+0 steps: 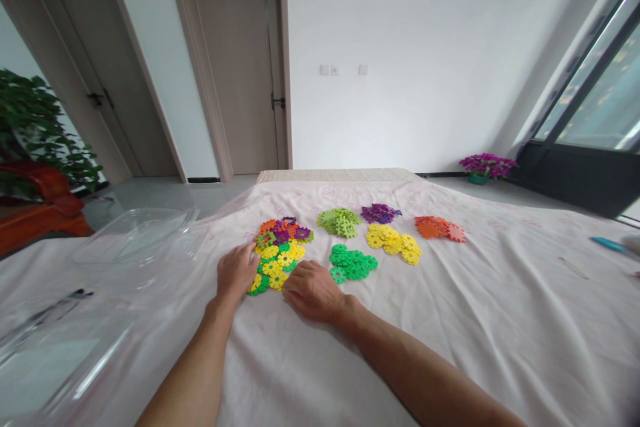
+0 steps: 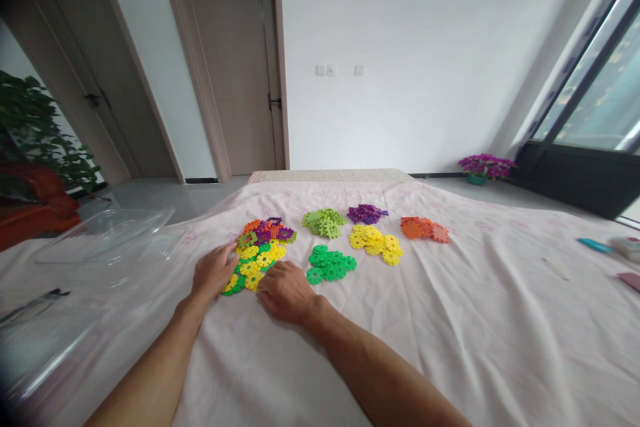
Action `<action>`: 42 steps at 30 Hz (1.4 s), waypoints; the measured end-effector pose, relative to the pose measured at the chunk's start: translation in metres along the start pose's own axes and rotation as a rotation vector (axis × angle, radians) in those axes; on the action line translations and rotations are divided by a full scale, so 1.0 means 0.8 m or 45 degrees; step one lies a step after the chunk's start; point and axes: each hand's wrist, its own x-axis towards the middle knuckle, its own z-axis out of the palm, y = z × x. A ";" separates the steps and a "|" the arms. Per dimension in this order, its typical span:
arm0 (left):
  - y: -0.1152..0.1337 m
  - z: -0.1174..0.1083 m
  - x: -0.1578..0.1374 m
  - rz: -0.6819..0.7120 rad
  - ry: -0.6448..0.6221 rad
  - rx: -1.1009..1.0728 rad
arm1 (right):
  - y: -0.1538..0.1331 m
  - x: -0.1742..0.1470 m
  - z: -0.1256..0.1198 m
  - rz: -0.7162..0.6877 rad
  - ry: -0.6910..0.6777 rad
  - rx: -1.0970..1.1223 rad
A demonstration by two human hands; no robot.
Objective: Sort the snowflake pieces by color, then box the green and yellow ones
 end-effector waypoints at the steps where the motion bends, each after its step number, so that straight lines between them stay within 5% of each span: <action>1: 0.000 0.000 0.000 0.004 0.000 0.002 | 0.000 0.000 0.000 0.007 0.025 0.005; 8: -0.002 0.003 0.000 0.022 0.003 0.020 | -0.006 0.006 0.000 -0.067 0.003 0.090; 25: -0.002 0.004 0.001 0.020 0.004 0.029 | 0.004 0.004 0.007 0.096 0.015 -0.055; 34: -0.002 0.002 0.000 0.001 -0.005 0.016 | 0.031 0.002 0.003 0.393 0.278 0.170; 42: -0.004 0.003 0.000 0.034 -0.001 0.016 | 0.142 -0.033 -0.050 0.981 0.697 0.015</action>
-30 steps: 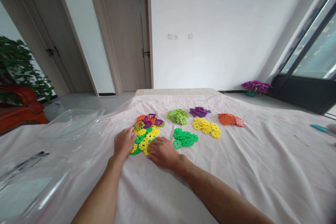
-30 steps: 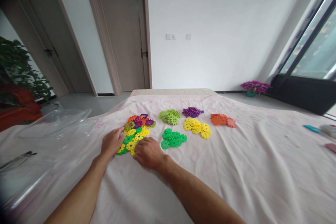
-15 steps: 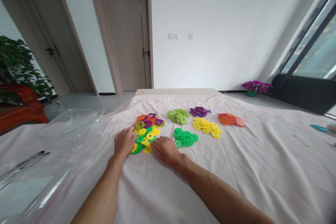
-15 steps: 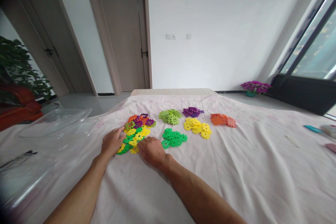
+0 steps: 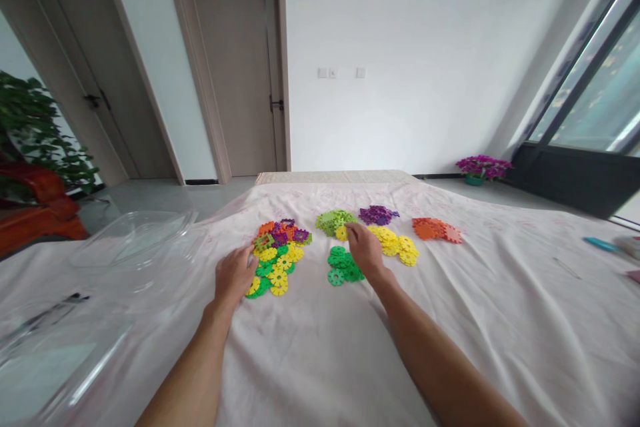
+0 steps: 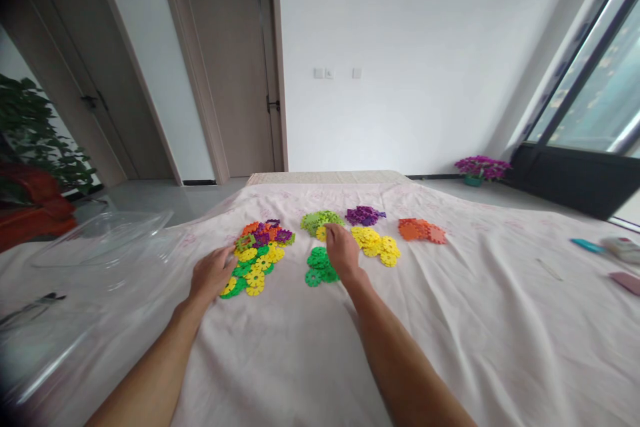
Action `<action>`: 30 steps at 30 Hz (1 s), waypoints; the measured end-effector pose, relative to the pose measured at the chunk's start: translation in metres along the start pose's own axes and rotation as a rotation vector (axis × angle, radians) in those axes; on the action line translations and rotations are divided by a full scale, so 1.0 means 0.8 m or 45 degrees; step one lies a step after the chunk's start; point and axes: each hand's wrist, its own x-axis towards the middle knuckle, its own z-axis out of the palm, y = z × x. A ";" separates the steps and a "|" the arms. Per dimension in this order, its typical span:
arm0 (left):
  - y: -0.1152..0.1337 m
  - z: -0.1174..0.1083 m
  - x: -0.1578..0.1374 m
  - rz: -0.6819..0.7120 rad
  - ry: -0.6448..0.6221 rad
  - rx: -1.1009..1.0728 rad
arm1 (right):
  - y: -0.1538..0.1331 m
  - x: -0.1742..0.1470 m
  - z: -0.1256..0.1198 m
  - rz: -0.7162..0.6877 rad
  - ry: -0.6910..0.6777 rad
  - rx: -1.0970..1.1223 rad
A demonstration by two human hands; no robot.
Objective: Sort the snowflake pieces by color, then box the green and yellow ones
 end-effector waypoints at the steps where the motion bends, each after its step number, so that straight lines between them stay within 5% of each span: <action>1: 0.000 0.000 0.000 -0.002 0.002 -0.002 | 0.015 0.008 -0.009 0.082 0.043 -0.059; 6: -0.001 0.003 0.001 -0.024 0.009 -0.022 | 0.085 0.022 -0.043 0.388 0.136 -0.317; 10: 0.000 0.001 0.001 -0.041 0.020 -0.054 | 0.107 0.022 -0.050 0.387 0.255 -0.364; 15: 0.007 -0.004 0.001 0.032 0.062 -0.137 | 0.043 0.016 -0.028 0.053 0.195 -0.063; 22: 0.022 -0.014 -0.001 0.158 0.103 -0.134 | -0.084 -0.068 0.027 -0.564 -0.544 -0.008; 30: 0.103 -0.026 0.065 0.203 -0.013 0.065 | -0.098 -0.088 0.037 -0.562 -0.640 -0.217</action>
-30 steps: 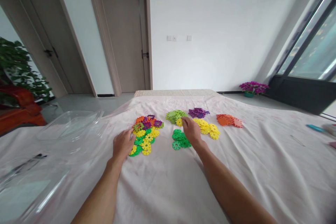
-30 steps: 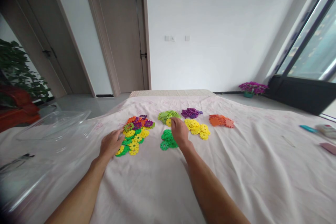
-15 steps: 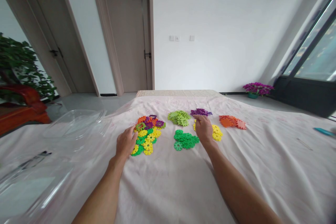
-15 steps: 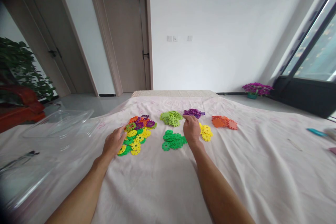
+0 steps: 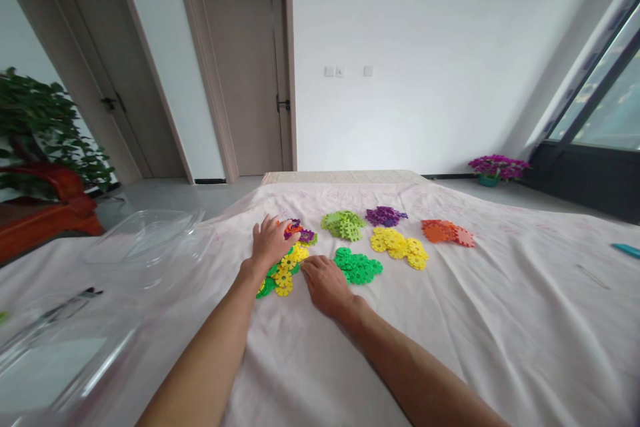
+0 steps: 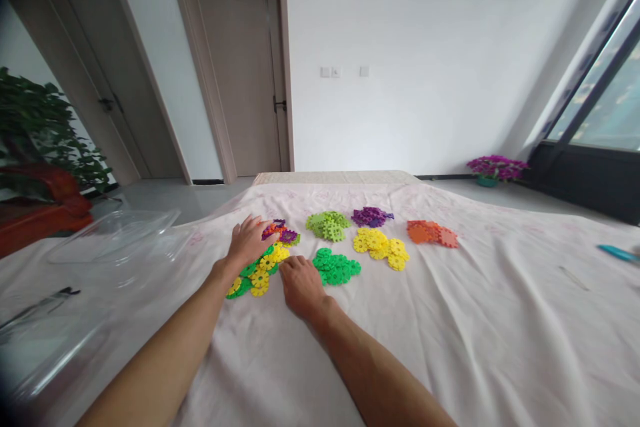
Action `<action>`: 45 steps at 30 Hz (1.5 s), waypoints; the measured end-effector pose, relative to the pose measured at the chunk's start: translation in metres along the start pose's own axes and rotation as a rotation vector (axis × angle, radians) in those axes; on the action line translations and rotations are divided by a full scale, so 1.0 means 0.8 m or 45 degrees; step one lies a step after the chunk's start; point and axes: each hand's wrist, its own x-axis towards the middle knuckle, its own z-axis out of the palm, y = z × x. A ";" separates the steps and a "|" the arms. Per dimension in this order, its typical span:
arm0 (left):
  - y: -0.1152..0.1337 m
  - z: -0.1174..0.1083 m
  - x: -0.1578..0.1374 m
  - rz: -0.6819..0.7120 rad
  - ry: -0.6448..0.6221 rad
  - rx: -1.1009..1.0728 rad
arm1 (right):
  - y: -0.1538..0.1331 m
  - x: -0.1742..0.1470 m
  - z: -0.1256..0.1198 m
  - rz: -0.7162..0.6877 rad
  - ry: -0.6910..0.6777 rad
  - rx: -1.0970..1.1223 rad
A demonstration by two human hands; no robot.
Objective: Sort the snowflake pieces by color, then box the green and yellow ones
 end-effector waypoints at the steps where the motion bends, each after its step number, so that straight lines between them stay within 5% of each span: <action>1: 0.010 0.003 0.015 0.054 -0.048 0.017 | 0.001 0.001 -0.001 0.001 -0.001 0.003; 6: 0.045 0.029 0.071 0.183 -0.395 0.113 | 0.002 0.001 0.000 0.073 0.032 0.010; 11: 0.047 0.054 0.079 0.138 -0.585 0.127 | 0.004 0.001 0.002 0.111 0.055 -0.010; 17: 0.033 0.050 0.048 0.143 -0.479 0.099 | 0.005 0.002 0.003 0.123 0.069 -0.045; 30: 0.000 -0.013 -0.042 0.062 -0.221 0.004 | 0.000 0.002 0.004 0.129 0.057 -0.157; 34: -0.017 -0.031 -0.079 -0.118 -0.390 -0.033 | -0.003 0.001 0.002 0.133 0.045 -0.185; 39: -0.014 -0.019 -0.126 -0.268 -0.494 0.007 | -0.004 0.001 0.002 0.075 0.032 -0.204; 45: 0.000 0.007 -0.124 -0.335 -0.257 -0.016 | -0.005 0.005 0.002 0.010 -0.037 -0.231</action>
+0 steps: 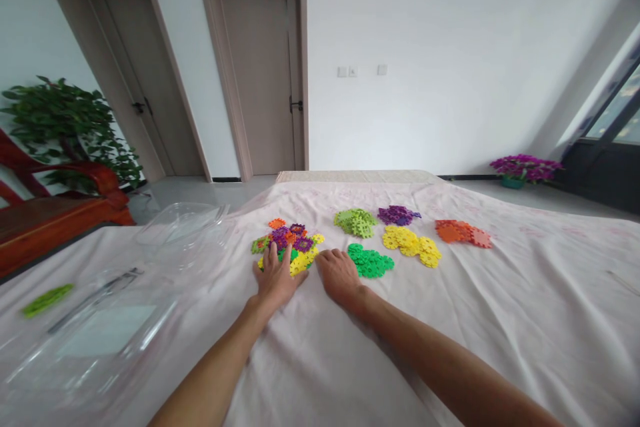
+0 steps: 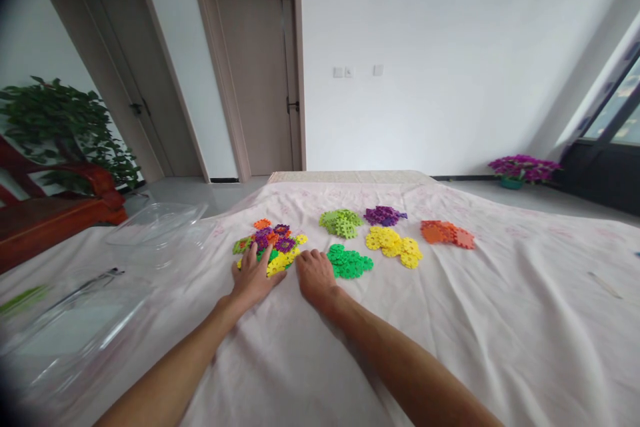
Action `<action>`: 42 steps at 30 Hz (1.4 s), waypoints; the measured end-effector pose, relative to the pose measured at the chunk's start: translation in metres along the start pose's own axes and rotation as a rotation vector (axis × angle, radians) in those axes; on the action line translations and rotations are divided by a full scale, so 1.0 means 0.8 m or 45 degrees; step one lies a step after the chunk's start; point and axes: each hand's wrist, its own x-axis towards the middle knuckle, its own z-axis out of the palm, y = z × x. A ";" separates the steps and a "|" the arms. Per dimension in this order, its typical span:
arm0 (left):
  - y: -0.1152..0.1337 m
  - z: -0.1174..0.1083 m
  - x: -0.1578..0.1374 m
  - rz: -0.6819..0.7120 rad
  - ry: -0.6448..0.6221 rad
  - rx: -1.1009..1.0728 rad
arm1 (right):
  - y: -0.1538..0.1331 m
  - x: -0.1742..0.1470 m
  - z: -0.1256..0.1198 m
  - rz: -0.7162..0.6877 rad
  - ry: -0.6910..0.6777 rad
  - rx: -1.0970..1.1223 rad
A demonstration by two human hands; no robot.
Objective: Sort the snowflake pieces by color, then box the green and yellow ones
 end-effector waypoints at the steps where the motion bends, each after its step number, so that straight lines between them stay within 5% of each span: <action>1: 0.001 0.001 0.005 0.015 0.018 -0.019 | 0.000 0.001 -0.001 0.005 -0.008 -0.007; 7: -0.027 -0.013 0.015 0.123 0.314 -0.234 | 0.002 0.009 -0.003 0.101 -0.015 0.054; 11: -0.064 -0.025 0.017 -0.051 0.506 -0.273 | -0.002 0.021 0.001 0.222 0.094 0.183; 15: -0.084 -0.021 0.027 -0.194 0.407 -0.249 | -0.018 0.031 0.005 0.147 0.120 0.283; 26: -0.077 -0.013 0.033 -0.075 0.342 -0.127 | -0.016 0.031 0.016 0.091 0.188 0.472; 31: -0.081 -0.009 0.036 -0.047 0.354 -0.103 | -0.011 0.028 0.017 0.215 0.245 0.542; 38: -0.083 -0.007 0.036 -0.033 0.357 -0.076 | 0.049 0.021 0.004 0.354 0.510 0.467; 42: -0.084 -0.005 0.036 -0.016 0.356 -0.080 | 0.114 0.013 -0.008 0.630 0.736 0.368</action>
